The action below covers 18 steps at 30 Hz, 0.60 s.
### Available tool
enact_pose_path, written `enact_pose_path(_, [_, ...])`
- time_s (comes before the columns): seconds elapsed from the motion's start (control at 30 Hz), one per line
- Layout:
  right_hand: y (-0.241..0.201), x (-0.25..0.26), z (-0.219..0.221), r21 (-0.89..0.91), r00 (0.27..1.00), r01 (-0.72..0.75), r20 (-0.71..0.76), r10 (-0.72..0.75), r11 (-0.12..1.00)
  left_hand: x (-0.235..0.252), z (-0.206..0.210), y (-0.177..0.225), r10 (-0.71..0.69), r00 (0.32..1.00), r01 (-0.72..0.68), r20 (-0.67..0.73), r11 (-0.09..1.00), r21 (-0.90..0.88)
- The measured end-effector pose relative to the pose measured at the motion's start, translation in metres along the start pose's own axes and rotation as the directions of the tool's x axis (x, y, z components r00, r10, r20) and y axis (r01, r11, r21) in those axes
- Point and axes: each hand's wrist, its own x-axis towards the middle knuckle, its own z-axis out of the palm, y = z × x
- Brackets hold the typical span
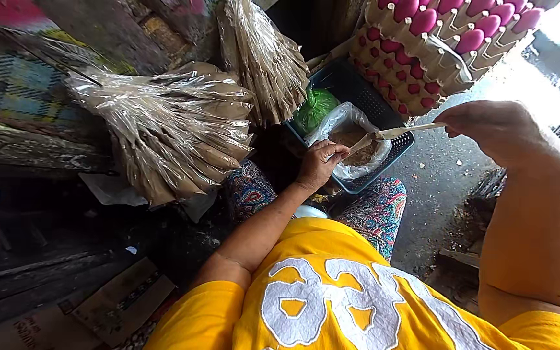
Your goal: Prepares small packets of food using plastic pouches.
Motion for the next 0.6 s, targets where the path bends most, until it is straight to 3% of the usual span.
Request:
enact_pose_path(0.3, [-0.032, 0.004, -0.002, -0.329, 0.998, 0.059, 0.042, -0.048, 0.942, -0.001, 0.001, 0.000, 0.032, 0.999, -0.032, 0.001, 0.999, 0.037])
enact_pose_path(0.43, [-0.056, 0.005, 0.003, -0.454, 0.998, 0.016, 0.059, 0.012, 0.891, -0.002, 0.002, -0.001, 0.049, 0.999, -0.049, 0.008, 0.997, 0.052])
enact_pose_path(0.6, [-0.079, 0.004, 0.020, -0.578, 0.994, 0.100, 0.084, -0.063, 0.810, -0.003, 0.002, -0.001, 0.059, 0.998, -0.059, 0.006, 0.996, 0.064])
